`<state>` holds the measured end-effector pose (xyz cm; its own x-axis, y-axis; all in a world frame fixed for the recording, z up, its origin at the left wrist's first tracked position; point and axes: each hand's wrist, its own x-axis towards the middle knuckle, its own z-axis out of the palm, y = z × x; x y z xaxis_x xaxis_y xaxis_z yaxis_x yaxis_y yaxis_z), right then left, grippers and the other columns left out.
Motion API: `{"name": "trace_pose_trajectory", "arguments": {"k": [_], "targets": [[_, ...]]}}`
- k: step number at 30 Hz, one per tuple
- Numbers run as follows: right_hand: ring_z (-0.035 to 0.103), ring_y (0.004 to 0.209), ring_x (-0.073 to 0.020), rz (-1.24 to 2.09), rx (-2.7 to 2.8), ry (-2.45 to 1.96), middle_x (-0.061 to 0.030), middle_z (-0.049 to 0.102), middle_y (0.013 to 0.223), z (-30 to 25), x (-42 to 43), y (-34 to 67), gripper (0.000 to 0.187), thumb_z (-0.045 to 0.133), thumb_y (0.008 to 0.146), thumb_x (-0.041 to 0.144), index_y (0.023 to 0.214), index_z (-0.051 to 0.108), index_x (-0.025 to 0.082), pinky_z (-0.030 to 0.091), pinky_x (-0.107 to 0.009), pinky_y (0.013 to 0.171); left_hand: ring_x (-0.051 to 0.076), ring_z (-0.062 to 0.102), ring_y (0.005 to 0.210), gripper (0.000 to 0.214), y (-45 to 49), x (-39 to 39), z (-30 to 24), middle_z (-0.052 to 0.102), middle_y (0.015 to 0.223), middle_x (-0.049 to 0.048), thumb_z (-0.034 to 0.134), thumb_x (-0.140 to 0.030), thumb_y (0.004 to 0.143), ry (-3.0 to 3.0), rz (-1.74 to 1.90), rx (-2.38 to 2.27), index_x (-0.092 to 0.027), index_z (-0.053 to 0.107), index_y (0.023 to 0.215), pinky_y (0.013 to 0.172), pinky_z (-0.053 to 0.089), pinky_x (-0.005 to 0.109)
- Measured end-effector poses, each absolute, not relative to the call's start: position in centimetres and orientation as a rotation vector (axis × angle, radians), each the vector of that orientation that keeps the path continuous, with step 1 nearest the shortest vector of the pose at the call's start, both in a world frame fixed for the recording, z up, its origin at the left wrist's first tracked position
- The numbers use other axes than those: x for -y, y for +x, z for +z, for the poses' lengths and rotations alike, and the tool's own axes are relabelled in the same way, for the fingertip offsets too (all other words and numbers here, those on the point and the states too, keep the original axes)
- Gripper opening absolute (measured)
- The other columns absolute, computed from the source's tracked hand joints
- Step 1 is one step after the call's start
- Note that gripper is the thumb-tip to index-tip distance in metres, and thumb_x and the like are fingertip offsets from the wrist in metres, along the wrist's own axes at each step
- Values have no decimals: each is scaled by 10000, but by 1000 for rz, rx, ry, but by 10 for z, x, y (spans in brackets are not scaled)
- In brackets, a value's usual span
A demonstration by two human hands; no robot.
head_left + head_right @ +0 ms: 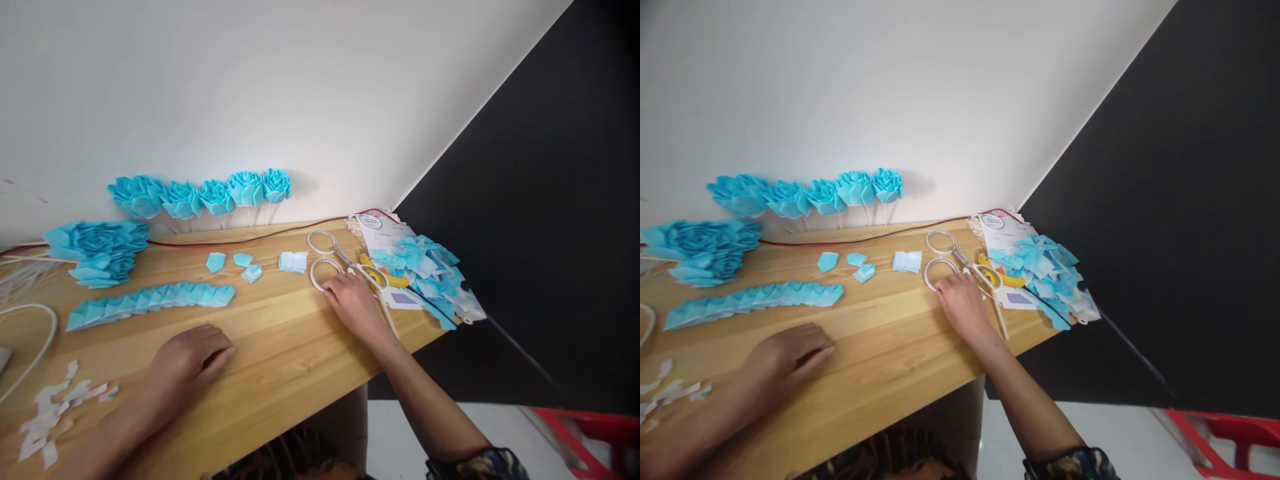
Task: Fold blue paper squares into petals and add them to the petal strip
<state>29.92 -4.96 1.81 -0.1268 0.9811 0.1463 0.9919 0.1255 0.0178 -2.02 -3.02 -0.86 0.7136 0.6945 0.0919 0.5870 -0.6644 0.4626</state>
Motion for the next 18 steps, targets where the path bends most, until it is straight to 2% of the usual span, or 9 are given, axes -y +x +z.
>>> {"name": "trace_pose_trajectory", "arguments": {"k": [7,13,18], "targets": [[605,939,-231,-87,2161,-1892,-63,694,1027,23,56,296,194,489,932,253,1054,634,208,414,-349,829,153,563,647,354,-20,30,-4,616,683,16,393,-339,942,2504,369,-981,-192,581,681,605,388,245],[613,952,-256,-228,1965,-2165,-104,681,1036,39,59,361,262,477,921,272,1128,610,182,443,-333,782,151,562,643,348,-19,31,-4,619,679,14,398,-325,939,2518,387,-975,-192,583,675,601,379,242],[625,925,-276,-295,2039,-2320,-142,673,1030,31,59,364,356,547,881,322,1196,568,158,451,-337,749,148,561,637,350,-19,31,-5,620,676,13,394,-327,941,2538,398,-979,-194,585,678,595,378,238]]}}
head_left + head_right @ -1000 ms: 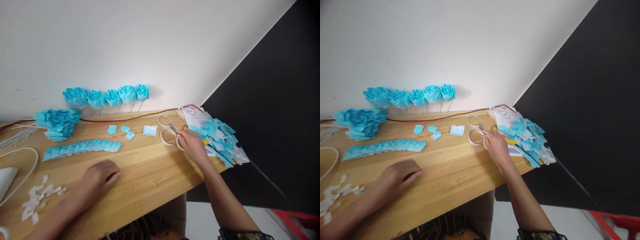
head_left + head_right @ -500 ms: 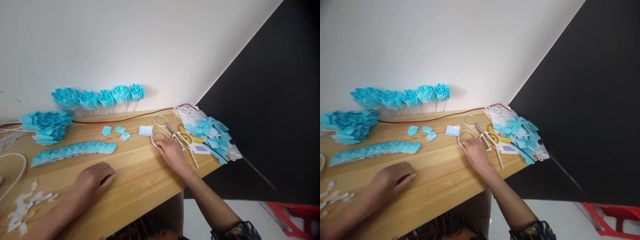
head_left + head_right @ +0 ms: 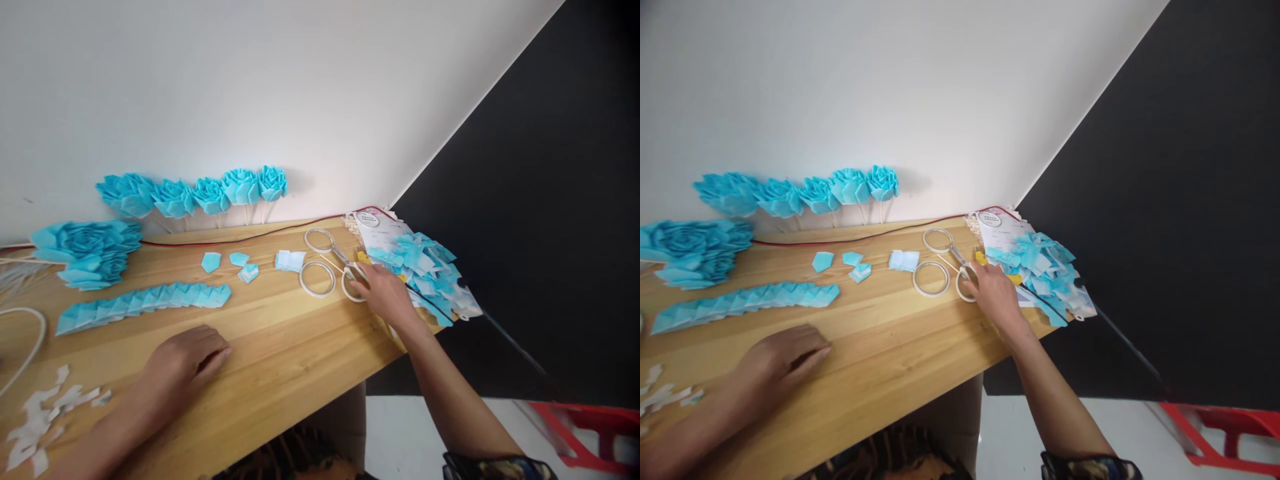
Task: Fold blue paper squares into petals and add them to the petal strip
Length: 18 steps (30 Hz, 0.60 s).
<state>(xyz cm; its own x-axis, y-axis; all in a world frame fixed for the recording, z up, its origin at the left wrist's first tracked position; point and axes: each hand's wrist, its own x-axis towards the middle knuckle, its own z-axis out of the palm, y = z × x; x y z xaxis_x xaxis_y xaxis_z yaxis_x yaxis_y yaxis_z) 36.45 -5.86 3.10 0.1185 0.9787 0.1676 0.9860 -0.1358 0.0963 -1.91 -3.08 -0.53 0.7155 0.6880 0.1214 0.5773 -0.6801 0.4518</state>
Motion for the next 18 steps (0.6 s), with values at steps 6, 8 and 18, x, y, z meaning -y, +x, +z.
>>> {"name": "trace_pose_trajectory", "arguments": {"k": [6,8,18], "targets": [[637,859,-273,-350,2042,-2389,-127,691,967,23,54,356,400,571,841,289,1225,552,178,454,-328,703,151,566,645,350,-19,31,-5,616,682,12,393,-332,943,2515,397,-989,-194,581,682,600,382,240],[639,843,-272,-384,1956,-2394,-134,689,966,30,55,358,437,566,821,260,1247,541,167,458,-332,703,154,570,649,349,-20,31,-5,619,684,14,391,-326,942,2511,399,-989,-193,585,684,605,384,245],[595,630,-193,1231,1261,-1430,-80,632,781,53,87,323,597,327,877,620,1221,545,184,447,-281,476,164,575,684,347,-19,32,-5,633,718,21,383,-326,946,2510,357,-1017,-192,602,713,635,391,258]]}}
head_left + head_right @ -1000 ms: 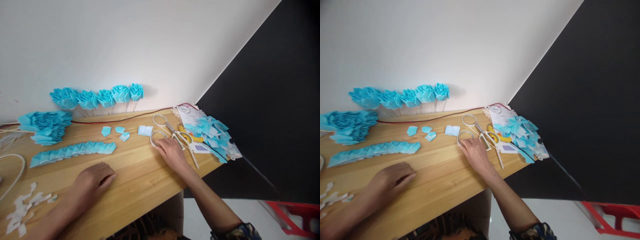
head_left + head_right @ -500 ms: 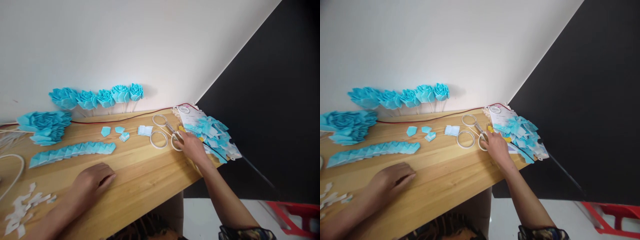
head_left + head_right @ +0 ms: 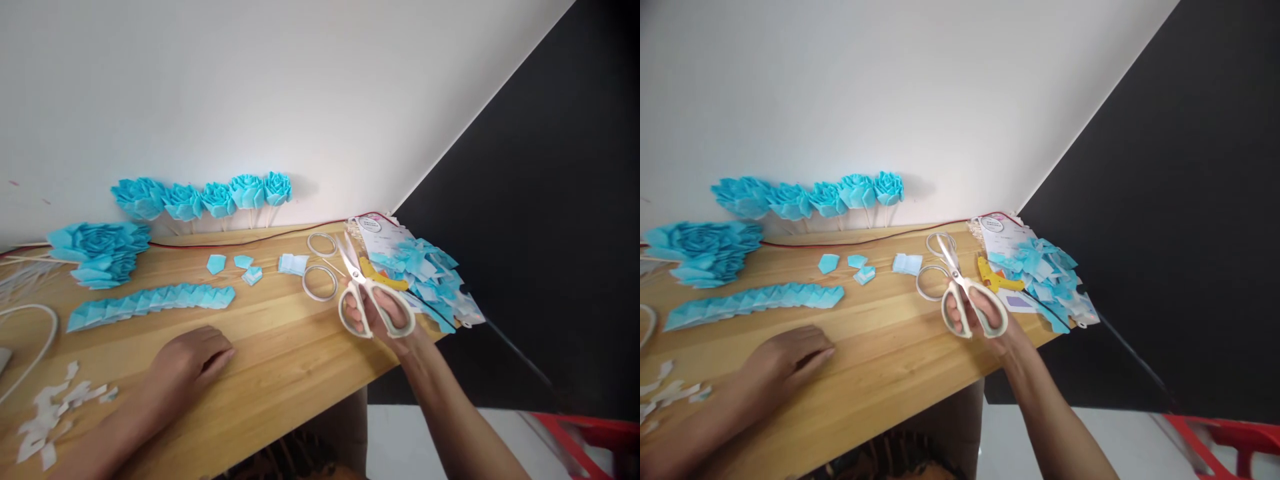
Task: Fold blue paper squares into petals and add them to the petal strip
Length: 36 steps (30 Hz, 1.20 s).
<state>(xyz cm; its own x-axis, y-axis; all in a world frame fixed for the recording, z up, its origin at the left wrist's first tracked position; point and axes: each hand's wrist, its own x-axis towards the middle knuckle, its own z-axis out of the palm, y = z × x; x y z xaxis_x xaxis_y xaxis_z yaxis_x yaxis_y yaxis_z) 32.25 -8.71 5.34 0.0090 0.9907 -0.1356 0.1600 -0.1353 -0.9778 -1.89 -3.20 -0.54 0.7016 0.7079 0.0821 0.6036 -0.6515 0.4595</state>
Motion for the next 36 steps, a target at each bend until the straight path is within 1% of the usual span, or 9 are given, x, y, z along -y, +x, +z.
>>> {"name": "trace_pose_trajectory", "arguments": {"k": [5,10,12,15,19,22,26,31,36], "targets": [[510,573,-158,1534,916,-1152,-72,587,718,32,92,291,505,458,838,598,1041,644,174,392,-245,420,164,577,683,355,-19,32,-5,639,714,24,374,-306,949,2525,379,-1007,-188,610,712,628,390,253],[430,538,-108,1682,929,-1055,-38,546,738,29,94,277,497,519,804,601,1059,634,189,338,-215,427,164,562,679,335,-16,33,-2,628,702,24,400,-297,939,2485,421,-987,-184,617,710,638,388,256],[474,584,-121,1532,1224,-1188,-45,561,791,31,95,271,456,573,799,537,1097,617,194,390,-239,488,162,549,664,350,-16,34,3,608,684,20,408,-323,936,2392,443,-1001,-176,599,682,631,388,258],[565,856,-200,934,1856,-1420,-81,595,968,37,94,260,381,623,795,284,1167,583,212,470,-331,748,148,522,621,422,-19,35,13,555,636,4,366,-396,948,2087,552,-1074,-167,554,647,597,397,246],[550,954,-247,357,2367,-1422,-117,578,1048,43,89,250,447,565,778,157,1224,528,173,473,-393,809,165,570,762,397,-26,32,24,633,843,33,348,-427,954,1703,746,-1095,-163,644,957,702,453,263],[546,912,-247,204,2571,-1344,-119,579,1007,47,82,246,419,563,793,188,1209,538,150,487,-383,765,188,598,880,349,-27,31,27,664,965,51,435,-409,928,1648,739,-1079,-181,647,1086,767,458,279],[542,903,-252,68,2722,-1251,-121,586,1002,51,74,239,405,549,830,224,1226,537,140,485,-392,765,198,597,924,248,-22,30,22,670,1017,79,600,-316,846,1803,787,-1022,-160,675,1023,767,462,287],[543,890,-245,1,2825,-1154,-104,595,963,56,70,229,372,545,845,230,1207,546,146,475,-372,749,184,585,885,141,-18,30,14,664,880,60,663,-285,818,1985,829,-938,-168,701,887,805,442,302],[544,868,-234,-67,2908,-1076,-79,602,938,63,67,221,370,575,821,224,1185,554,160,458,-357,736,152,549,729,175,-18,29,13,599,695,22,702,-297,783,2006,783,-942,-149,669,697,662,406,254]]}}
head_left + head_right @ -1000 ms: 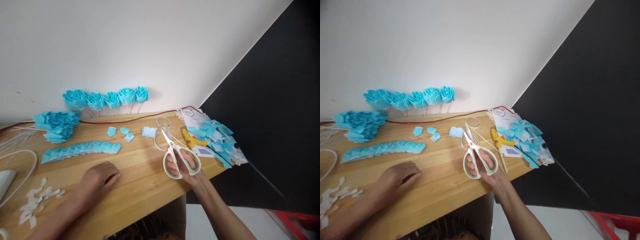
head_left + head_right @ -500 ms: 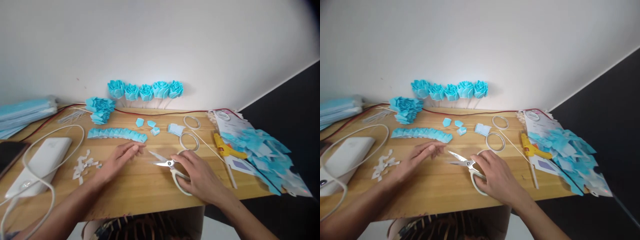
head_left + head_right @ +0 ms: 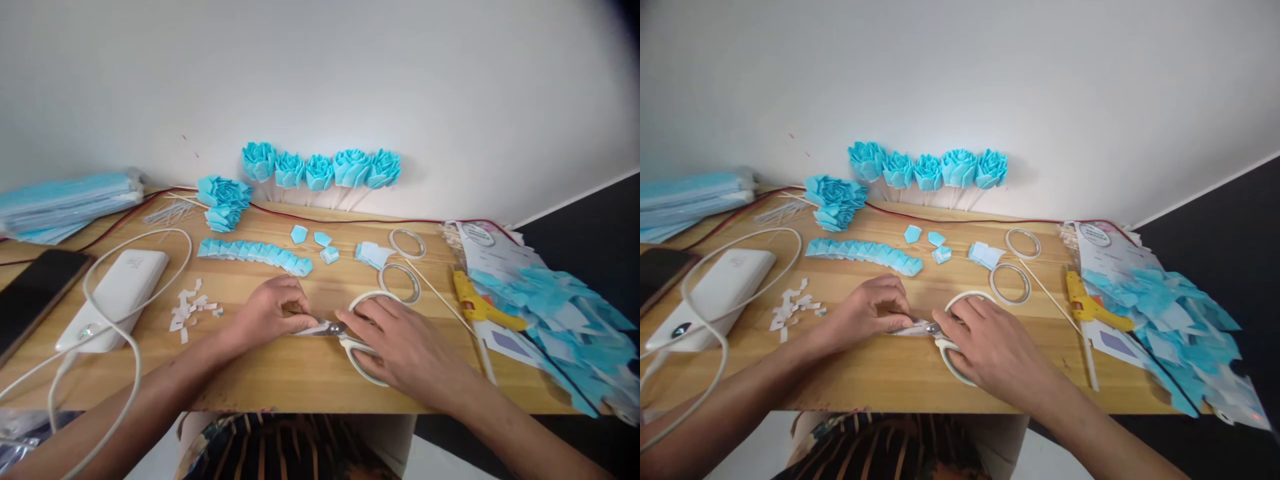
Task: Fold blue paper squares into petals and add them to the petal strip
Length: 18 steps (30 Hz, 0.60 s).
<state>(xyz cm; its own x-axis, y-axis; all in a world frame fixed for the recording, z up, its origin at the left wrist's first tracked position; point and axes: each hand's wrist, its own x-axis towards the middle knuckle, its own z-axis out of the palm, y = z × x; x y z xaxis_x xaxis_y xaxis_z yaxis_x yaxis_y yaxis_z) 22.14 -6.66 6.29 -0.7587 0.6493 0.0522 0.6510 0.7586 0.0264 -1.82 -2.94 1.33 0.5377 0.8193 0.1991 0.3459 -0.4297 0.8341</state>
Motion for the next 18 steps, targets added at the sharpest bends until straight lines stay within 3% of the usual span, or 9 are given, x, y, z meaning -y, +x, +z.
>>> {"name": "trace_pose_trajectory", "arguments": {"k": [10,18], "targets": [[545,820,-226,-241,3054,-947,-52,592,873,76,61,222,389,616,795,245,1170,559,161,440,-351,695,117,551,709,232,-23,26,26,585,725,5,536,-233,864,1857,558,-888,-143,647,683,674,406,213],[549,839,-233,-196,3032,-953,-68,600,894,74,60,224,401,600,810,256,1197,553,158,454,-357,715,162,589,770,348,-27,24,26,640,794,22,453,-374,913,1794,546,-979,-138,685,806,704,424,249]]}}
